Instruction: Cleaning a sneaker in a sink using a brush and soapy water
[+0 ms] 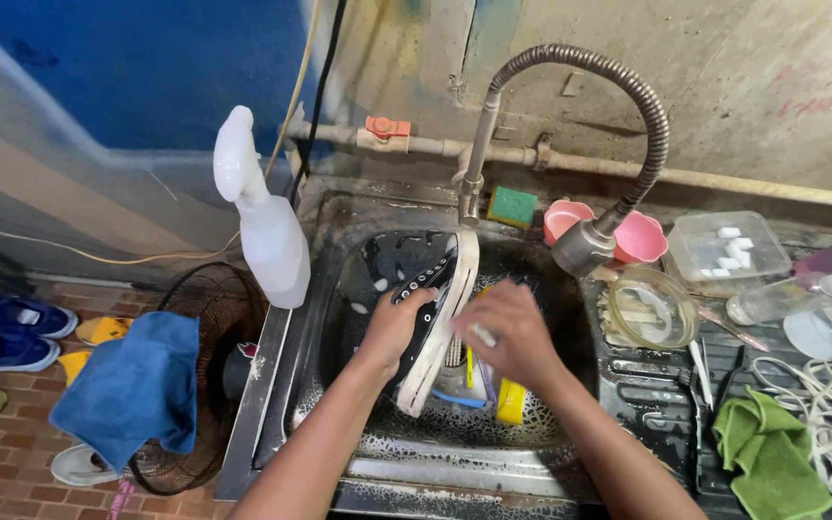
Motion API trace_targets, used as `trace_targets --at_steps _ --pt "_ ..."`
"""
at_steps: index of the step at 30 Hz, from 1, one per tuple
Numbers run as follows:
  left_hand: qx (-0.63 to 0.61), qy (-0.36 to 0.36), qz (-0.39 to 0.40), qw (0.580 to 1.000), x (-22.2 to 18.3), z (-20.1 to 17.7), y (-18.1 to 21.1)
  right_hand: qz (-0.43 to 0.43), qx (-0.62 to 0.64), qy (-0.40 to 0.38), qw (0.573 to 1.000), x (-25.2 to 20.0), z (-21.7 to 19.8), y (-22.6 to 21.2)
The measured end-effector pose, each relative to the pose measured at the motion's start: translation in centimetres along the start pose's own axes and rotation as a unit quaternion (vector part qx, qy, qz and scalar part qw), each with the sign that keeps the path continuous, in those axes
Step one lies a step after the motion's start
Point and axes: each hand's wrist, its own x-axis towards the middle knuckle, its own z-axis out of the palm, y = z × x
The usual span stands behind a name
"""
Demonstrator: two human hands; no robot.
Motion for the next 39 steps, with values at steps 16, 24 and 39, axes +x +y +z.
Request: trace_targets --at_steps 16,24,39 --pt "0.070 0.012 0.025 0.997 -1.1 0.2 0.8 -0.060 0.063 -0.054 0.995 -0.4 0.7 -0.9" --pt "0.250 -0.094 0.043 0.963 -2.1 -0.4 1.2 0.425 0.345 0.188 0.816 -1.4 -0.9 6.2" --pt "0.221 -0.160 0.258 0.927 -0.7 -0.6 0.2 0.216 0.326 0.207 0.897 -3.8 0.4 5.4"
